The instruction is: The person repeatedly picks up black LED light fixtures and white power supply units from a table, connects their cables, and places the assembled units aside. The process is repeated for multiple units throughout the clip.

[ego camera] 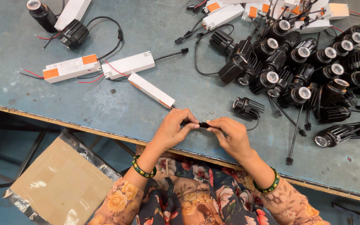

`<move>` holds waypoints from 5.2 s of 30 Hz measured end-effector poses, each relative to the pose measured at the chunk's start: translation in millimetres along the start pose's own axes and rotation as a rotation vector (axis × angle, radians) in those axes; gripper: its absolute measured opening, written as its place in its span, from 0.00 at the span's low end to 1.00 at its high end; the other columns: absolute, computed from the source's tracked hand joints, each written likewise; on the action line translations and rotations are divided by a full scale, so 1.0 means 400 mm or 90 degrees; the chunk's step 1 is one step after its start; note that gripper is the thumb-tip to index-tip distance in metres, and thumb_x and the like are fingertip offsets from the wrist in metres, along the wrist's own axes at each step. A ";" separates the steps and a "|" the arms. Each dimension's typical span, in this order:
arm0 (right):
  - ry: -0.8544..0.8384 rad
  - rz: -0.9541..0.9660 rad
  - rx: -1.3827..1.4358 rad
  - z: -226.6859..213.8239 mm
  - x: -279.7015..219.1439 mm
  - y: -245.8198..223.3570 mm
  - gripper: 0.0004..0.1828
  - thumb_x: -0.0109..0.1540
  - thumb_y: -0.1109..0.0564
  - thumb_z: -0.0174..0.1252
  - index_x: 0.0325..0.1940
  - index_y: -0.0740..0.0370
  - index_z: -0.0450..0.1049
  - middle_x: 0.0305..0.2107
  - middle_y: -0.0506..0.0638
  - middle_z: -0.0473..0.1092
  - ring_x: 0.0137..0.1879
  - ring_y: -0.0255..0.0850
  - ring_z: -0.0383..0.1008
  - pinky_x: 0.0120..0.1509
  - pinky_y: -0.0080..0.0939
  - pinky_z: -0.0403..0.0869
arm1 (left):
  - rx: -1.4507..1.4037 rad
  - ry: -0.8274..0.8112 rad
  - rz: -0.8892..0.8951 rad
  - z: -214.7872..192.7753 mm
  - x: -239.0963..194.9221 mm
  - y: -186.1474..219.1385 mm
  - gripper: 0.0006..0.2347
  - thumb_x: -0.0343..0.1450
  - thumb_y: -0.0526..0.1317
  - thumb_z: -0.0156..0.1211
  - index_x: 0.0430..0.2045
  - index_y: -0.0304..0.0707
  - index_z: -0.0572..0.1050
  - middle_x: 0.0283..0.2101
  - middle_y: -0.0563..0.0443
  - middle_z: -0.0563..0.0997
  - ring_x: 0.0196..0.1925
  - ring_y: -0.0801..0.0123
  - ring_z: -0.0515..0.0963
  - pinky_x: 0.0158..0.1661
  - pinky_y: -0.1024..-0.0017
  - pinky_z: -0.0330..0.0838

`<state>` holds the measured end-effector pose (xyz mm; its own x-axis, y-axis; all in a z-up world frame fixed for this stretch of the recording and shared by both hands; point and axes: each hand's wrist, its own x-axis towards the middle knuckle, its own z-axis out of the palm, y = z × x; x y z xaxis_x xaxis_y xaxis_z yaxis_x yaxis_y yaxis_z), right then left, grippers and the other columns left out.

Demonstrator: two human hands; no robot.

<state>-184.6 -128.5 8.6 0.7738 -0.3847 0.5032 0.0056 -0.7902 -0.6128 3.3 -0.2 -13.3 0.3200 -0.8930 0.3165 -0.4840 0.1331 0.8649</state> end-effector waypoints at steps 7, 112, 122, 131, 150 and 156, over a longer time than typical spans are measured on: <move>-0.024 0.008 -0.110 -0.040 -0.004 -0.026 0.13 0.56 0.58 0.70 0.44 0.61 0.79 0.38 0.51 0.77 0.44 0.48 0.77 0.49 0.44 0.72 | 0.104 -0.010 0.033 0.002 0.007 0.045 0.07 0.66 0.39 0.70 0.31 0.39 0.78 0.28 0.53 0.81 0.34 0.63 0.79 0.45 0.65 0.70; 0.004 0.311 0.245 0.162 -0.420 0.396 0.27 0.53 0.66 0.64 0.57 0.62 0.71 0.35 0.55 0.80 0.29 0.39 0.83 0.37 0.39 0.81 | 0.514 0.437 -0.502 -0.893 0.140 -0.382 0.28 0.53 0.51 0.81 0.44 0.41 0.80 0.52 0.43 0.78 0.53 0.48 0.79 0.48 0.54 0.74; -0.028 0.209 0.156 0.013 -0.167 -0.003 0.13 0.53 0.66 0.65 0.43 0.65 0.79 0.30 0.51 0.79 0.31 0.37 0.79 0.39 0.35 0.76 | 0.670 0.404 -0.405 -0.861 0.124 -0.360 0.37 0.55 0.53 0.82 0.56 0.39 0.72 0.57 0.24 0.70 0.62 0.32 0.66 0.54 0.33 0.55; -0.017 0.159 0.135 0.002 -0.129 -0.047 0.08 0.55 0.64 0.65 0.39 0.64 0.79 0.28 0.51 0.77 0.32 0.41 0.79 0.37 0.37 0.75 | 0.463 0.166 0.066 -0.474 0.222 -0.238 0.19 0.66 0.49 0.70 0.50 0.50 0.78 0.60 0.49 0.74 0.65 0.55 0.71 0.60 0.52 0.55; -0.020 0.170 0.158 -0.059 -0.088 -0.023 0.05 0.59 0.59 0.64 0.38 0.62 0.81 0.32 0.51 0.80 0.38 0.42 0.82 0.45 0.39 0.77 | 0.269 0.060 0.154 -0.005 0.124 -0.030 0.07 0.68 0.39 0.65 0.36 0.42 0.80 0.37 0.50 0.81 0.42 0.58 0.79 0.40 0.62 0.66; 0.002 0.084 0.024 -0.036 0.113 0.077 0.10 0.63 0.57 0.61 0.48 0.61 0.77 0.42 0.52 0.77 0.48 0.46 0.79 0.51 0.42 0.76 | 0.196 0.080 0.128 -0.005 0.054 -0.014 0.08 0.62 0.41 0.73 0.27 0.41 0.80 0.29 0.57 0.83 0.29 0.65 0.77 0.44 0.67 0.65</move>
<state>-158.8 -177.1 21.2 0.7674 -0.4861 0.4182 -0.0727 -0.7139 -0.6964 14.7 -19.4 -10.4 0.2816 -0.7999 0.5300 -0.7632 0.1480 0.6290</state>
